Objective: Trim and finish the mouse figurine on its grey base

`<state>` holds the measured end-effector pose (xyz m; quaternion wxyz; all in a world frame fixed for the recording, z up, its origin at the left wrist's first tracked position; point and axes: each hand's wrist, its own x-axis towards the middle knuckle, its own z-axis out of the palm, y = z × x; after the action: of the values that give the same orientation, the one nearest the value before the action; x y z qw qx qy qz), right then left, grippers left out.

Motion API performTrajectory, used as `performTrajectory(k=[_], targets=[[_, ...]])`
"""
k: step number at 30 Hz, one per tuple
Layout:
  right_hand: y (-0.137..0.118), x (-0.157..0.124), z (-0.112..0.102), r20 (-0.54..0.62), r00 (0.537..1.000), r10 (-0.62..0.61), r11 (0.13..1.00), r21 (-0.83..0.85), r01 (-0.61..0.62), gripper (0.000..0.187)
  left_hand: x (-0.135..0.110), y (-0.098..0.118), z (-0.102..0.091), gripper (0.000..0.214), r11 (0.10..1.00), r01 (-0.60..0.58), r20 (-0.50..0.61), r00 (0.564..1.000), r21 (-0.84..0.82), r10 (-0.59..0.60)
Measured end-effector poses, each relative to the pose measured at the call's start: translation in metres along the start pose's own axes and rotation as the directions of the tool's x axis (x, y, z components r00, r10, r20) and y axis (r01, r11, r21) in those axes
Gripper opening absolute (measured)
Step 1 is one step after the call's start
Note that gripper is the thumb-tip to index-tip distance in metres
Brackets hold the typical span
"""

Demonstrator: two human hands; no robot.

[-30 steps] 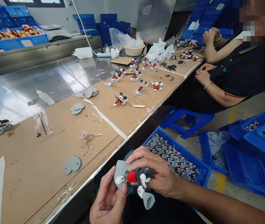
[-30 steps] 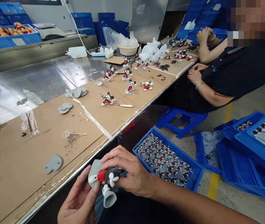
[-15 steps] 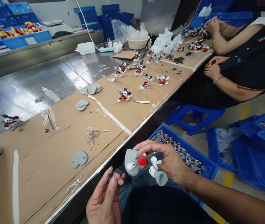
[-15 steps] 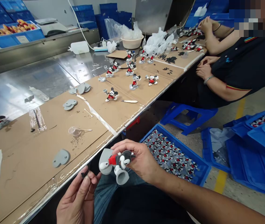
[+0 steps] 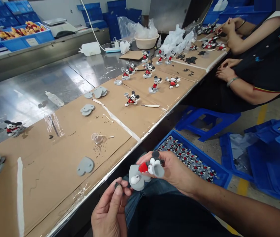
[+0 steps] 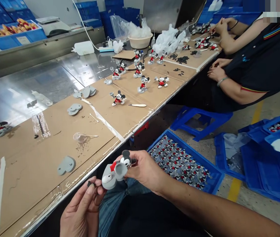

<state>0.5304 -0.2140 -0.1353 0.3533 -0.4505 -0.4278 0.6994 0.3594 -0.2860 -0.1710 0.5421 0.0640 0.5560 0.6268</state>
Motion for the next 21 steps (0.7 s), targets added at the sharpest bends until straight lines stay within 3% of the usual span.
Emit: performTrajectory(k=[4, 7, 13, 17, 21], targets=[[0.002, 0.003, 0.001, 0.076, 0.985, 0.156, 0.977, 0.134, -0.166, 0.038, -0.001, 0.002, 0.002, 0.040, 0.990, -0.129, 0.017, 0.992, 0.055, 0.128], [0.004, 0.004, -0.001, 0.123, 0.971, 0.207, 0.968, 0.119, -0.222, 0.038, 0.000, 0.004, -0.001, 0.039, 0.984, -0.138, 0.049, 0.990, 0.117, 0.133], [0.004, 0.003, -0.003, 0.177, 0.955, 0.239, 0.960, 0.107, -0.260, 0.036, 0.003, 0.007, -0.007, 0.044, 0.978, -0.074, 0.015, 0.997, 0.197, 0.073], [0.004, 0.004, -0.004, 0.220, 0.945, 0.244, 0.956, 0.110, -0.273, 0.040, -0.005, 0.008, 0.003, 0.044, 0.972, -0.082, -0.014, 0.996, 0.220, 0.087], [0.009, 0.005, -0.003, 0.190, 0.956, 0.225, 0.954, 0.159, -0.256, 0.041, -0.015, 0.009, 0.016, 0.039, 0.968, -0.117, -0.015, 0.992, 0.220, 0.123]])
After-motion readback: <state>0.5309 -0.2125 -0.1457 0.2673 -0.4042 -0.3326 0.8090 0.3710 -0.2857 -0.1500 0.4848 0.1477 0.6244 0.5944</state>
